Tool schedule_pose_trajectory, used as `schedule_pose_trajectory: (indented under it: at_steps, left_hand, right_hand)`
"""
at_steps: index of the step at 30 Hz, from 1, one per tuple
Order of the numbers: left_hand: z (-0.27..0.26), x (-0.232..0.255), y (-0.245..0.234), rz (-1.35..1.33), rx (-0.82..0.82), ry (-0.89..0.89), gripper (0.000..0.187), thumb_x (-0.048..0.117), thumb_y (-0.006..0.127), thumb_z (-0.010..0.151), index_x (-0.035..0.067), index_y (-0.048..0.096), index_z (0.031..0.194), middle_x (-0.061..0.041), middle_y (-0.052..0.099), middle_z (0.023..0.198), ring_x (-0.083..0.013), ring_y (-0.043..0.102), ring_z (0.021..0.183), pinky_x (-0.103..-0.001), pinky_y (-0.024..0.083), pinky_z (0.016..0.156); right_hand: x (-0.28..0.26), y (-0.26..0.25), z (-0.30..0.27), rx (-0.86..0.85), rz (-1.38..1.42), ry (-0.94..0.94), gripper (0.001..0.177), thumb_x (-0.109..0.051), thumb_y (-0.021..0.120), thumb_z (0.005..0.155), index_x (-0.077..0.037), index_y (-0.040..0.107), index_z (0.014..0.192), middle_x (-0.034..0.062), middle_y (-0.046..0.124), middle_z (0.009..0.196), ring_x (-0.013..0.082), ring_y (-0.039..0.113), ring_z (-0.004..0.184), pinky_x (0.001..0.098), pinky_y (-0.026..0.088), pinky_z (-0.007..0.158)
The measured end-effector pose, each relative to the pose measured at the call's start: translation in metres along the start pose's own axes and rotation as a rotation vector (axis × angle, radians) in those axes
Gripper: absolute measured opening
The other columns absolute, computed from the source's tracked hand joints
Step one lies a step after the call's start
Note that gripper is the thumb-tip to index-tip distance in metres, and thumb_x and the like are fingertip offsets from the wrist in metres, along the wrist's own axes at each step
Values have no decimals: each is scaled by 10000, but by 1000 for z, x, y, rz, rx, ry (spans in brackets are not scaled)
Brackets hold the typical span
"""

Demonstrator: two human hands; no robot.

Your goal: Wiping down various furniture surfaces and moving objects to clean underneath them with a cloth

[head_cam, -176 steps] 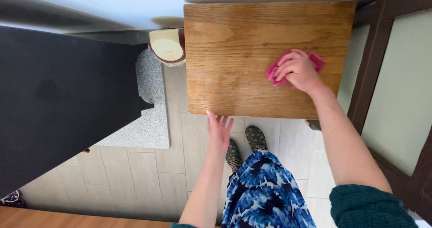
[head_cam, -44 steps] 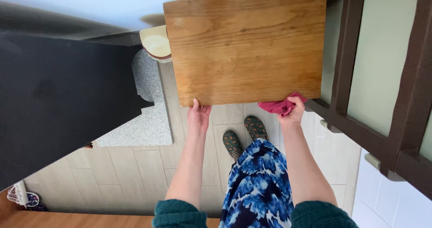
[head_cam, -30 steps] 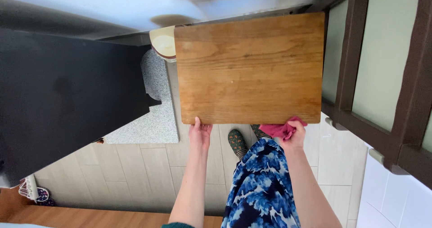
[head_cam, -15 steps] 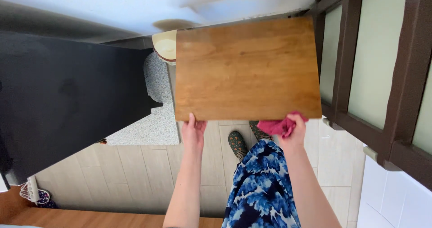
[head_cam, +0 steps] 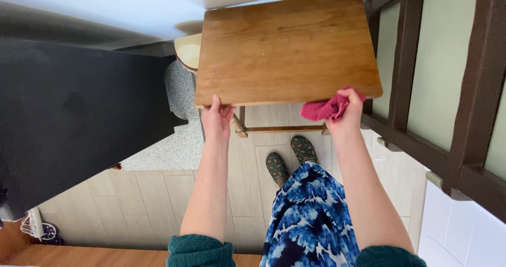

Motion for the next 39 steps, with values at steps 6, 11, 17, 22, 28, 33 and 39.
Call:
schedule_pose_trajectory:
  at_steps: [6, 11, 17, 22, 28, 33, 39]
  left_hand:
    - [17, -4, 2, -8, 10, -2, 585, 328, 791, 923, 51, 460, 1317, -94, 603, 948, -334, 760, 795, -492, 679, 787]
    - [10, 1, 6, 0, 9, 16, 604, 321, 809, 908, 47, 440, 1299, -119, 604, 957, -331, 762, 804, -485, 675, 804]
    - [-10, 14, -1, 150, 59, 156, 729, 362, 878, 858, 63, 441, 1360, -173, 651, 1006, -337, 777, 788, -420, 709, 690]
    - [-73, 98, 46, 1144, 260, 700, 1126, 521, 960, 784, -52, 317, 1510, -367, 306, 1506, -476, 180, 1476, -628, 149, 1247]
    - [5, 70, 37, 1505, 143, 1076, 645, 424, 774, 828, 86, 653, 1364, -196, 499, 1435, -396, 545, 1312, -538, 410, 1115]
    - [-11, 83, 59, 1614, 169, 997, 818, 481, 768, 806, -9, 533, 1417, -285, 581, 1296, -499, 628, 1151, -581, 507, 978]
    - [24, 101, 42, 1424, 168, 656, 698, 773, 806, 758, 143, 737, 1050, -149, 741, 908, -390, 720, 973, -489, 560, 815]
  right_hand:
    - [-9, 9, -40, -42, -70, 63, 227, -137, 790, 791, -131, 567, 757, 40, 591, 605, 211, 660, 532, 309, 522, 482]
    - [-10, -65, -30, -7, -211, 123, 215, -160, 854, 839, -76, 667, 907, 100, 744, 811, 269, 769, 728, 376, 641, 657]
    - [-32, -88, -22, 148, -348, -369, 418, -87, 861, 841, -179, 585, 1140, 21, 632, 898, 196, 689, 751, 317, 608, 600]
    - [-19, -56, 47, -69, -901, -821, 1136, -130, 1016, 866, -139, 157, 1609, 222, 301, 1618, 389, 282, 1535, 556, 126, 1294]
    - [-20, -66, 78, 143, -1233, -1068, 1208, -151, 967, 716, -66, 160, 1611, 270, 324, 1540, 428, 312, 1489, 523, 186, 1286]
    - [-26, -61, 87, 304, -1239, -1199, 1080, -134, 957, 712, -73, 291, 1560, 258, 453, 1452, 434, 476, 1384, 497, 326, 1211]
    - [-23, -84, 116, 340, -1114, -1201, 949, -163, 940, 701, -138, 423, 1497, 188, 566, 1404, 348, 568, 1328, 419, 413, 1167]
Point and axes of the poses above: each hand's wrist, its own z-axis towards the middle knuckle, its own y-axis out of the palm, x = y × z, the point moved 7 cm from there along z, towards the middle knuckle
